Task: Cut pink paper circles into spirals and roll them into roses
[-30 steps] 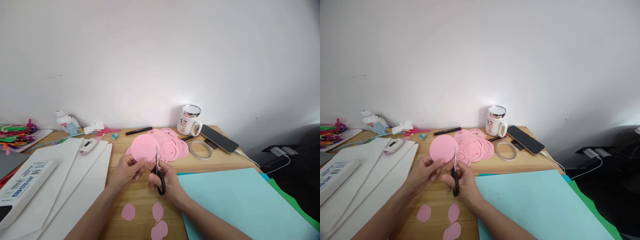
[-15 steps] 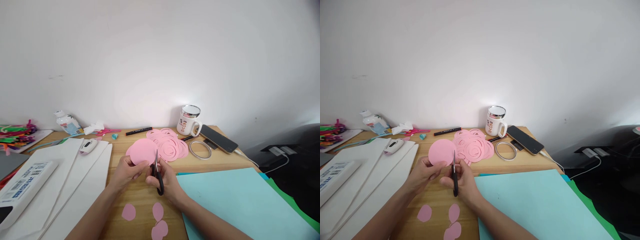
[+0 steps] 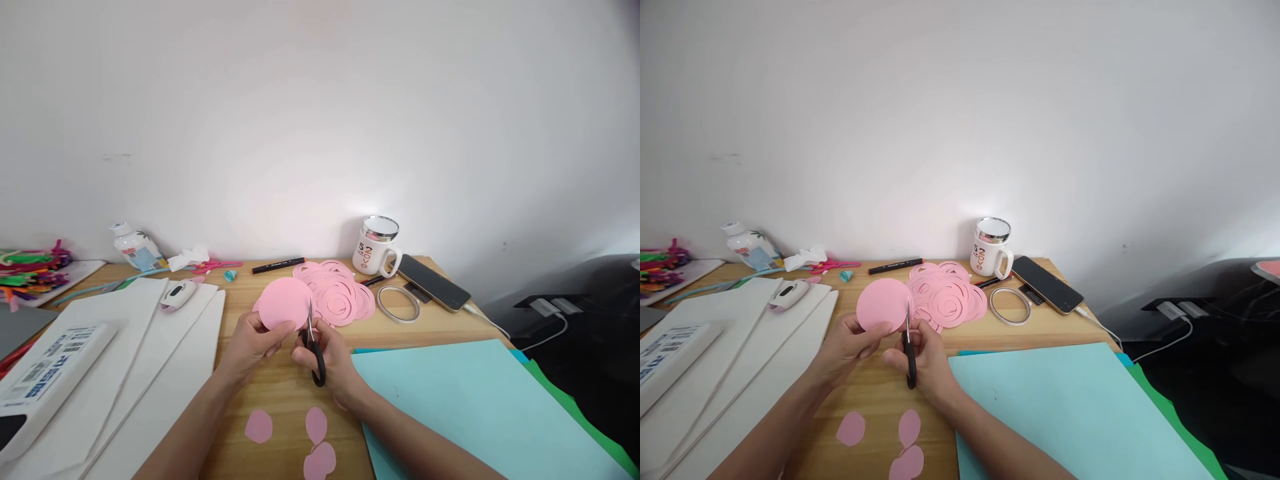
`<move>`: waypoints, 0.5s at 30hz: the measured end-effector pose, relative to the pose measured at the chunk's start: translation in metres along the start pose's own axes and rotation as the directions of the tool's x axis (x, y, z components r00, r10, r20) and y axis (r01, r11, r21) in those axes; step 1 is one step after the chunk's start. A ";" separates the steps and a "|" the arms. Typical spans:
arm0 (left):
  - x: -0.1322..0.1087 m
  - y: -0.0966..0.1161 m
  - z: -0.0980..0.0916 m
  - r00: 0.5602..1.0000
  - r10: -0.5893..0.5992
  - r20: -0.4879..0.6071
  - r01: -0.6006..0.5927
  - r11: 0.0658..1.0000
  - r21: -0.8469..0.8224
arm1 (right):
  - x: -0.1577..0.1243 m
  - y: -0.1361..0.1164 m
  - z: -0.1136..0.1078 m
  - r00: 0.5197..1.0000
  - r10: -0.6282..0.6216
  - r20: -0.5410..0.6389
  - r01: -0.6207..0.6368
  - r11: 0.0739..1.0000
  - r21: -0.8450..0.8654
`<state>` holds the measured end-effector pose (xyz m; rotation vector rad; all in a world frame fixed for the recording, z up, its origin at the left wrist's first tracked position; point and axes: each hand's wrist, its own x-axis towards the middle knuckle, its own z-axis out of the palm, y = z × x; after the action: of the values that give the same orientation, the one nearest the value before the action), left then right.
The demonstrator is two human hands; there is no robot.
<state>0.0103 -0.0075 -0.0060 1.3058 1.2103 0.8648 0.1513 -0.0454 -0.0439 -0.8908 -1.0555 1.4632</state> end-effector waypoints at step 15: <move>0.000 0.001 -0.001 0.999 0.042 0.010 -0.042 0.997 -0.064 | -0.001 0.007 0.000 0.995 0.061 -0.075 -0.061 0.998 0.006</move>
<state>0.0098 -0.0072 -0.0052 1.2866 1.1406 0.9181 0.1491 -0.0462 -0.0508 -0.9754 -0.9773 1.4702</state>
